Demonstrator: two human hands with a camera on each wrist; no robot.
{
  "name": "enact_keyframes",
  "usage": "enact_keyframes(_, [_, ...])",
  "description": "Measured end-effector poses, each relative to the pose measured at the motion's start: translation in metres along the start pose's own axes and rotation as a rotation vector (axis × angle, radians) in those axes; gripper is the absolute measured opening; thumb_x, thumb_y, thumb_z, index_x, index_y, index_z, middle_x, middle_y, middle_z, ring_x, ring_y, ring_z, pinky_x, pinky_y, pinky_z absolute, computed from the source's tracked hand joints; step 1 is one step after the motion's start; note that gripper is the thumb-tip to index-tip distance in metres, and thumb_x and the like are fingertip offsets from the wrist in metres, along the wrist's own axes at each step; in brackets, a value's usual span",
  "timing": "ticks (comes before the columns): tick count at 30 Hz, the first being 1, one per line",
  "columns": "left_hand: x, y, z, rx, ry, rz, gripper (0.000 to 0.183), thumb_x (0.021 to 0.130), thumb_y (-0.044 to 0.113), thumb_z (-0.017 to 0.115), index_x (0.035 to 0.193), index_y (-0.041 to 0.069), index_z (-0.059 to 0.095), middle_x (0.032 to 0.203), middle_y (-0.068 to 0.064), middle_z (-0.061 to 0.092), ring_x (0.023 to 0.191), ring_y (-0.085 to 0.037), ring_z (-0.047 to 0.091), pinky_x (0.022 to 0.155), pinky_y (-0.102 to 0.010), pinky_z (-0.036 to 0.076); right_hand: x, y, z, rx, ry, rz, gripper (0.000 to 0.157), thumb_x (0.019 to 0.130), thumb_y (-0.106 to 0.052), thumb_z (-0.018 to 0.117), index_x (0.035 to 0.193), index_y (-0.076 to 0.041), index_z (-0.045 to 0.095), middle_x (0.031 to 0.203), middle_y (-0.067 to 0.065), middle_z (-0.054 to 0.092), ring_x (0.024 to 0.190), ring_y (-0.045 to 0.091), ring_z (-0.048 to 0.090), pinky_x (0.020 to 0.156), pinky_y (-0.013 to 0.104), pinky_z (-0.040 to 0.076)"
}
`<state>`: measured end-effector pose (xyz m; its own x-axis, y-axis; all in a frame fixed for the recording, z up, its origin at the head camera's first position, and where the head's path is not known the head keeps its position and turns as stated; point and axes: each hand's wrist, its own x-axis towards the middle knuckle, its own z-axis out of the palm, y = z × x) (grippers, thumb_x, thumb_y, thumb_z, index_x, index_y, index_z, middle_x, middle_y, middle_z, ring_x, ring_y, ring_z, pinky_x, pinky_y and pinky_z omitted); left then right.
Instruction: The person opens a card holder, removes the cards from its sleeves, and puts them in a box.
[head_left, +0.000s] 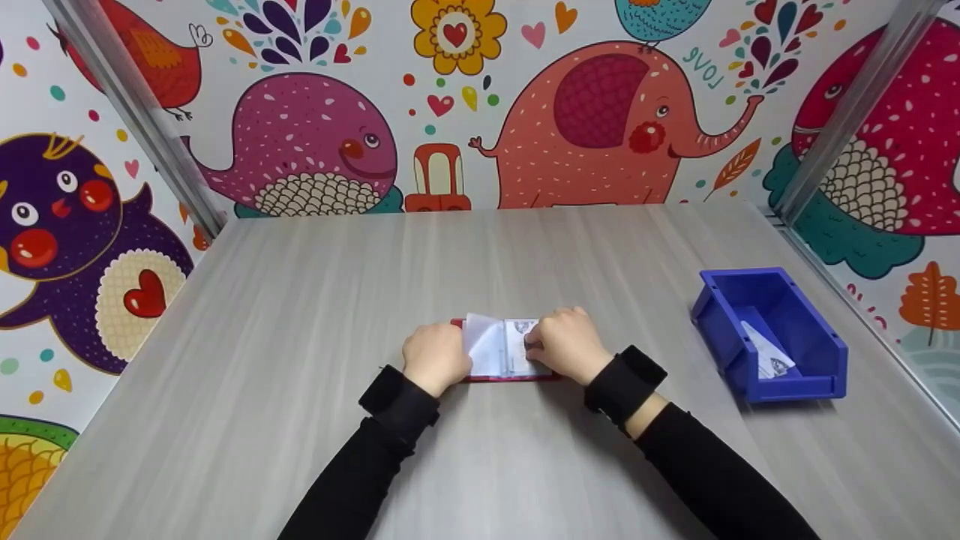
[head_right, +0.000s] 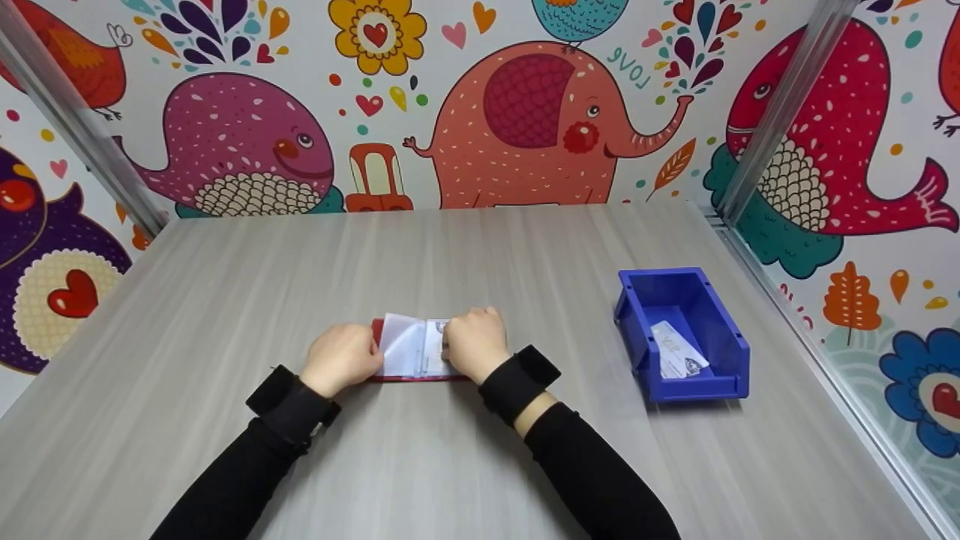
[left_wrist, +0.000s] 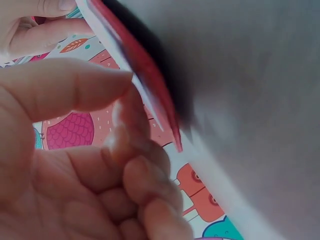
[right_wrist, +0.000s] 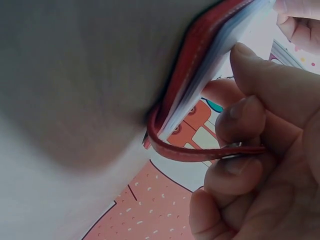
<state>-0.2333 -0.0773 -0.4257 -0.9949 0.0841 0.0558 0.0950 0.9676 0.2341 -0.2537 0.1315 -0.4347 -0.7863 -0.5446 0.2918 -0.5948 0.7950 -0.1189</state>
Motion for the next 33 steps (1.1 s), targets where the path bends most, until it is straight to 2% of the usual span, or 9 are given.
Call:
enact_keyframes(9, [-0.001,0.002,0.001,0.028,0.066,0.024,0.008,0.075,0.01,0.072,0.079,0.004,0.07,0.082,-0.014,0.069,0.079,-0.036,0.065,0.065,-0.049,0.052,0.0,-0.001,-0.002,0.004,-0.004,0.0,0.011,0.072,-0.018,0.087,0.08,-0.015,0.08,0.073,0.003,0.07,0.067,0.027,0.058,0.064,0.04,0.036])
enact_keyframes(16, [-0.002,0.003,0.003,0.057,0.099,0.102,0.004,0.076,0.006,0.069,0.077,0.002,0.069,0.08,-0.014,0.068,0.079,-0.036,0.065,0.065,-0.047,0.052,0.0,-0.001,-0.002,0.007,-0.001,-0.003,0.013,0.071,-0.017,0.087,0.082,-0.015,0.081,0.077,0.003,0.072,0.069,0.027,0.059,0.064,0.041,0.037])
enact_keyframes(20, [-0.002,0.003,0.002,0.069,0.101,0.111,0.005,0.075,0.006,0.07,0.077,0.002,0.069,0.081,-0.014,0.068,0.079,-0.036,0.065,0.066,-0.047,0.052,0.0,0.0,-0.002,0.004,0.006,-0.015,0.013,0.07,-0.016,0.087,0.081,-0.015,0.08,0.074,0.002,0.071,0.067,0.026,0.058,0.064,0.04,0.037])
enact_keyframes(26, [-0.002,0.003,0.003,0.053,0.092,0.104,0.003,0.075,0.005,0.069,0.075,0.003,0.069,0.081,-0.013,0.068,0.079,-0.036,0.065,0.066,-0.048,0.052,-0.002,0.005,-0.005,0.009,0.017,-0.015,0.013,0.07,-0.015,0.087,0.073,-0.015,0.075,0.064,-0.001,0.062,0.063,0.024,0.053,0.062,0.04,0.035])
enact_keyframes(33, [-0.003,0.002,0.003,0.06,0.147,0.132,0.007,0.076,0.003,0.069,0.07,0.004,0.066,0.076,-0.013,0.068,0.075,-0.036,0.066,0.06,-0.049,0.053,-0.005,0.013,-0.007,0.004,0.025,0.004,0.014,0.072,-0.017,0.087,0.081,-0.015,0.076,0.07,0.0,0.065,0.066,0.025,0.055,0.062,0.04,0.036])
